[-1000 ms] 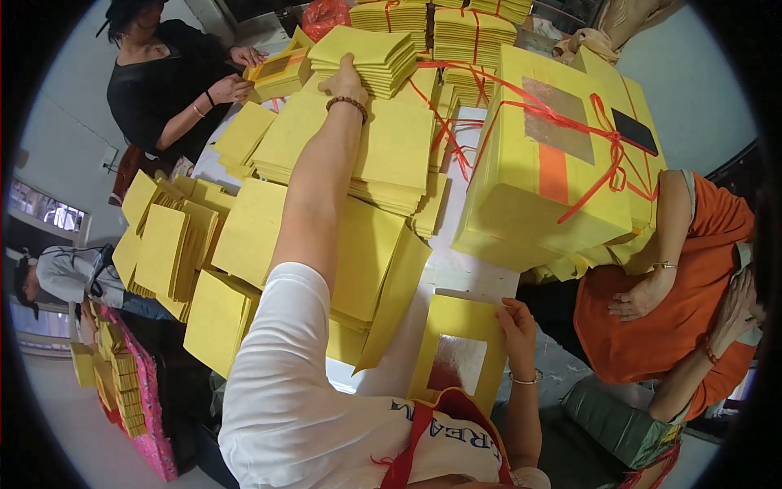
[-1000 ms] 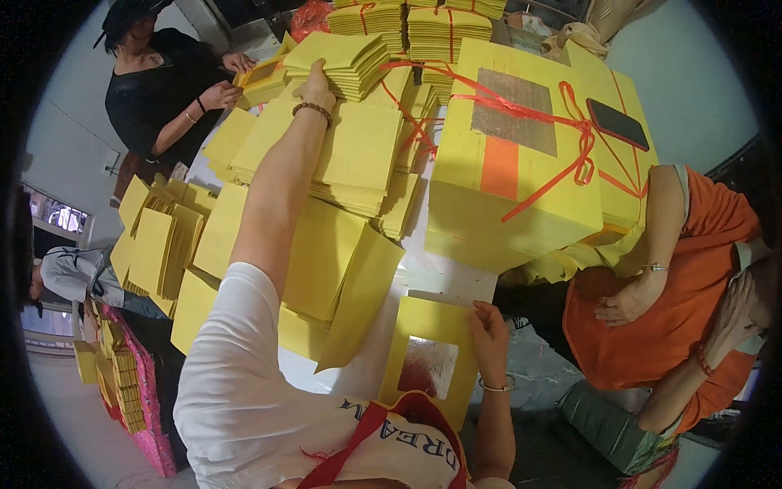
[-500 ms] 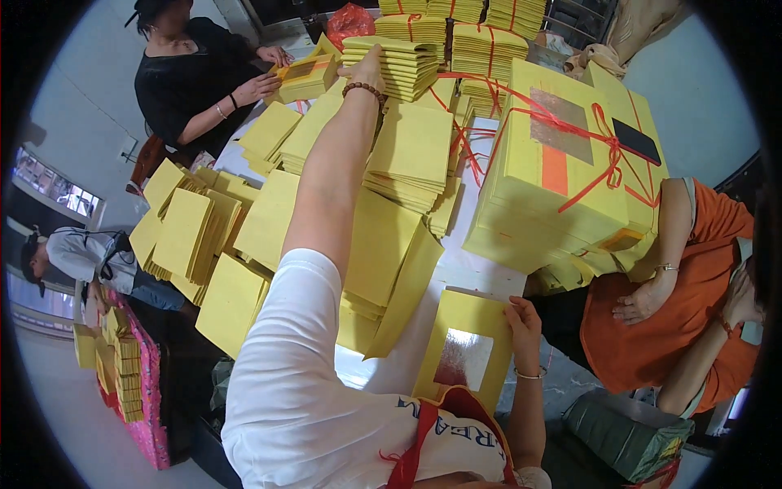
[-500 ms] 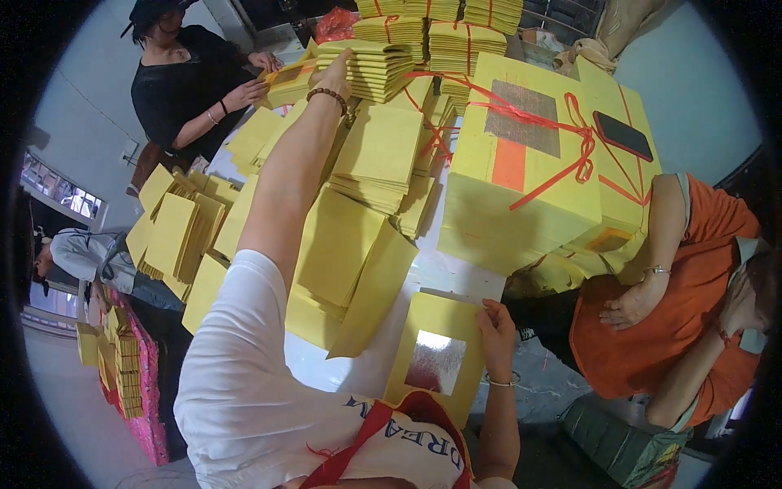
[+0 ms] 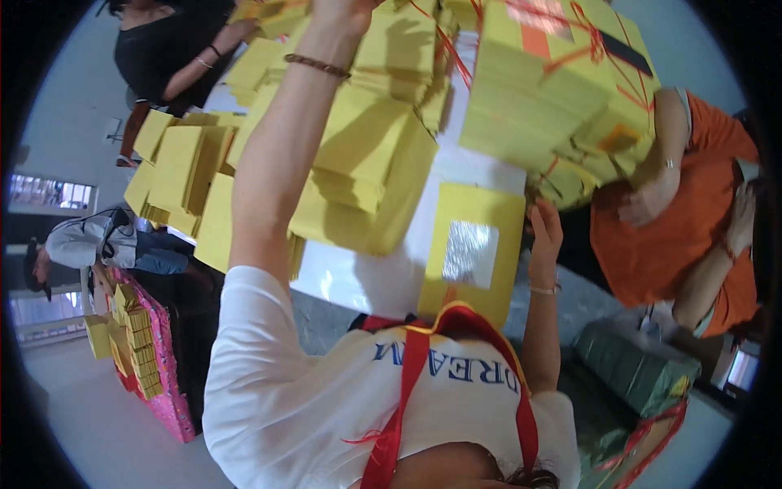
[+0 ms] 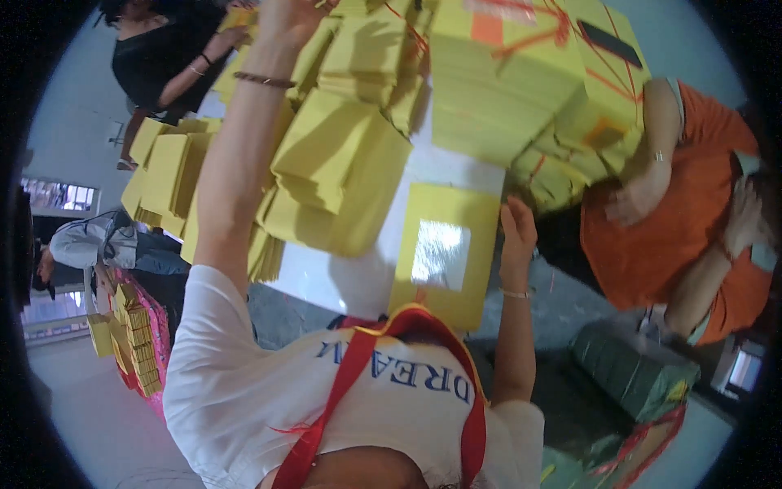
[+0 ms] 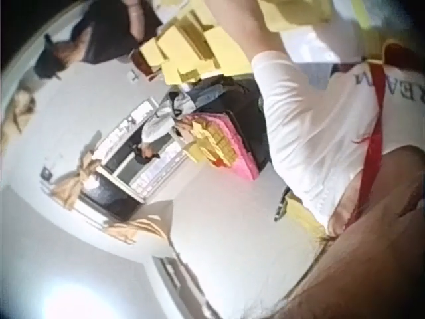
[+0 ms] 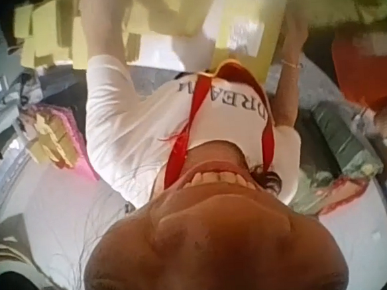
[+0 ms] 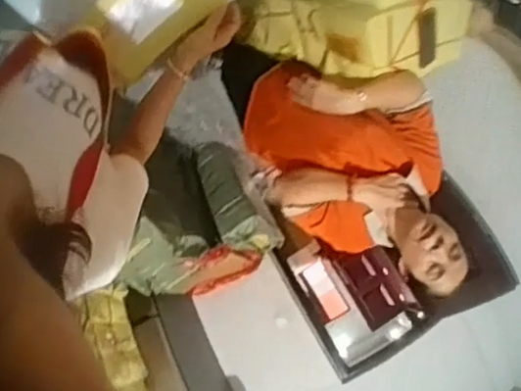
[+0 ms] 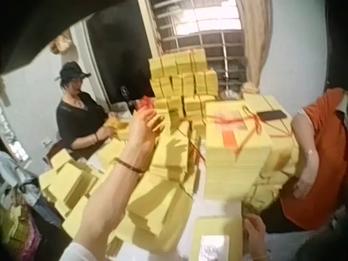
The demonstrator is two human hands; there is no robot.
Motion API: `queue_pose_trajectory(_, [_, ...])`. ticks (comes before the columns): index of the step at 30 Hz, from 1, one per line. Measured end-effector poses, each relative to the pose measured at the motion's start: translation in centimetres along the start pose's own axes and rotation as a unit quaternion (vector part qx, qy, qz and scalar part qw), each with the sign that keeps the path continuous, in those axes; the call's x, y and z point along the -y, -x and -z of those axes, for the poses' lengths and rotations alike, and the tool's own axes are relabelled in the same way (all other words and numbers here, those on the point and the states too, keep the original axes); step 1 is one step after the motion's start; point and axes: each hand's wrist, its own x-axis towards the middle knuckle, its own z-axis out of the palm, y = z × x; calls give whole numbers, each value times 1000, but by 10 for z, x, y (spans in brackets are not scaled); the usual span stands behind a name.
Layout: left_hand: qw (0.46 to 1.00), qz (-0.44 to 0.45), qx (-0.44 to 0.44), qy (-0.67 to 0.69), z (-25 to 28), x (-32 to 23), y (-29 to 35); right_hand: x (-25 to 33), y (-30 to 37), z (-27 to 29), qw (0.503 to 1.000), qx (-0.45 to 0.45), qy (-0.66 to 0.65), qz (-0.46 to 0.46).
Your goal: Sorting and stacking stacks of yellow paper sheets on a table.
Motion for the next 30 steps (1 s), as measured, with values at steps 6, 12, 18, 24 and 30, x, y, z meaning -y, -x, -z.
queue_pose_trajectory(6, [956, 50, 183, -224, 4, 35, 203, -59, 48, 27, 993, 52, -81, -64])
queue_pose_trajectory(12, [856, -21, 116, -503, 87, 135, 364, -66, 80, 39, 984, 132, -106, -49])
queue_pose_trajectory(18, [934, 198, 77, -287, 110, 160, 374, -63, 88, 26, 982, 144, -87, -81])
queue_pose_trajectory(24, [931, 233, 123, -251, 106, 148, 368, -72, 95, 16, 981, 138, -110, -76])
queue_pose_trajectory(30, [923, 235, 128, -278, 113, 154, 365, -69, 101, 14, 985, 110, -99, -86])
